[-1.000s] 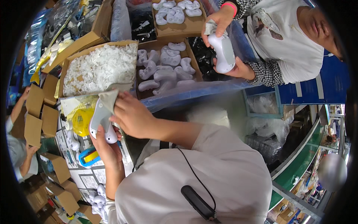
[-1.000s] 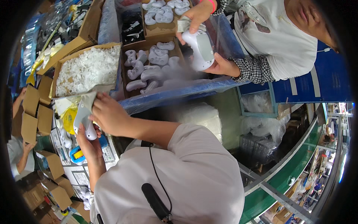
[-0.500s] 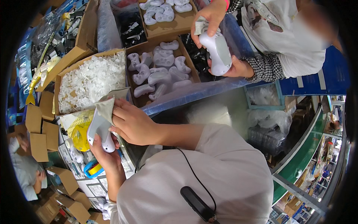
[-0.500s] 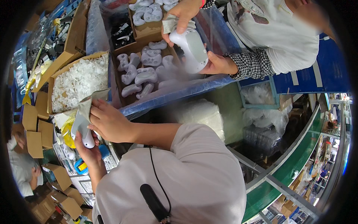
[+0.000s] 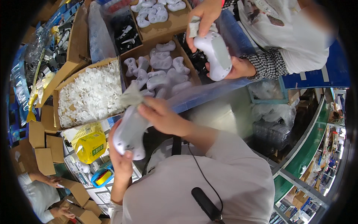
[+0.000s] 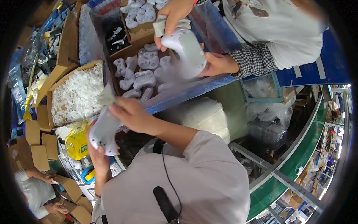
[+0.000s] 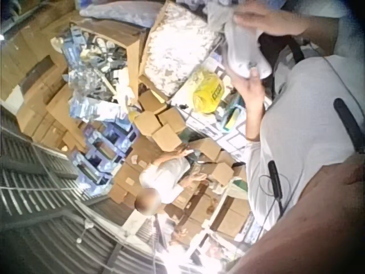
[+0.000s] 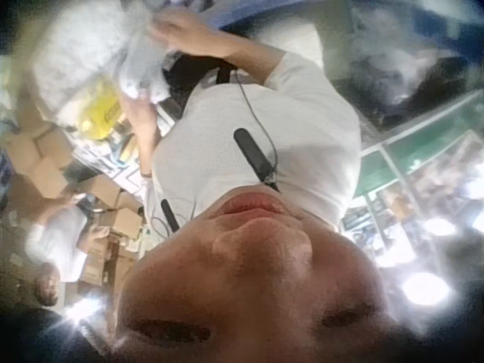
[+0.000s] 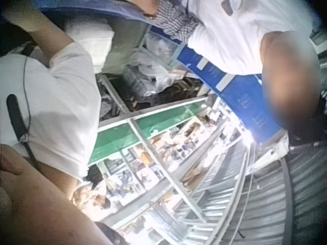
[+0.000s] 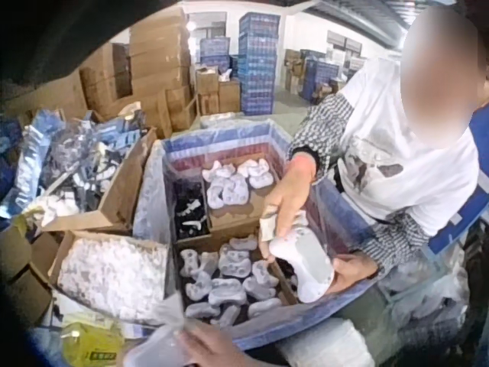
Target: The person wipes white game controllers with a cloth, handling them one at a time. The person places cleaned controllers into a blue bin and continues the process with additional units from a pile on the table.
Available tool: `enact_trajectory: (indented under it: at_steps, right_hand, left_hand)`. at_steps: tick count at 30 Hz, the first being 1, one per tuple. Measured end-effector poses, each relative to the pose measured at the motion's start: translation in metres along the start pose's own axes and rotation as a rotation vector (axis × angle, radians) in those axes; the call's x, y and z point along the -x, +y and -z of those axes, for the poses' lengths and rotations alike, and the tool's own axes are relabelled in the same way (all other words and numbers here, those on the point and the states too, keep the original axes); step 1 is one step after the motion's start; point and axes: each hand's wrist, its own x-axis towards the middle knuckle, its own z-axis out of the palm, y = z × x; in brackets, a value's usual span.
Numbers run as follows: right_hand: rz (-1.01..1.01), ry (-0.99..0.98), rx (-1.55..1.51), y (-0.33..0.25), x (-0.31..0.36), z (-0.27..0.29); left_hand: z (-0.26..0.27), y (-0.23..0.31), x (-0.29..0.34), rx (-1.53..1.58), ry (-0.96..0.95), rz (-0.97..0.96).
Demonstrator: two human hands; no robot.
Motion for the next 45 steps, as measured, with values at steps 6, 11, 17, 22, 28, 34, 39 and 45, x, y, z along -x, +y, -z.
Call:
enact_trajectory:
  at_steps: [6, 11, 17, 22, 28, 34, 39, 45]
  right_hand:
    - [-0.303, 0.279, -0.288, 0.012, 0.043, 0.036]
    - [-0.294, 0.479, -0.306, 0.017, 0.070, 0.053]
    - [-0.319, 0.520, -0.350, 0.024, 0.078, 0.070]
    - [-0.254, 0.467, -0.145, 0.023, 0.076, 0.074]
    - [0.018, 0.447, 0.290, 0.033, 0.068, 0.073]
    - [-0.067, 0.460, 0.240, 0.031, 0.064, 0.074]
    - [-0.112, 0.402, 0.104, 0.025, 0.062, 0.075]
    - [-0.336, 0.386, 0.144, 0.016, 0.058, 0.077]
  left_hand:
    - [-0.026, 0.014, -0.034, -0.153, -0.510, 0.016]
    - [-0.048, 0.000, -0.056, -0.108, -0.582, -0.137]
    - [-0.074, 0.004, -0.088, -0.200, -0.488, -0.327]
    - [-0.096, 0.018, -0.112, -0.254, -0.478, -0.401]
    - [-0.120, 0.028, -0.138, -0.577, -0.313, -0.677]
    - [-0.129, 0.028, -0.148, -0.823, -0.180, -0.863]
    - [-0.129, 0.024, -0.148, -0.642, -0.188, -0.857]
    - [-0.144, 0.032, -0.159, 0.139, -0.200, -0.082]
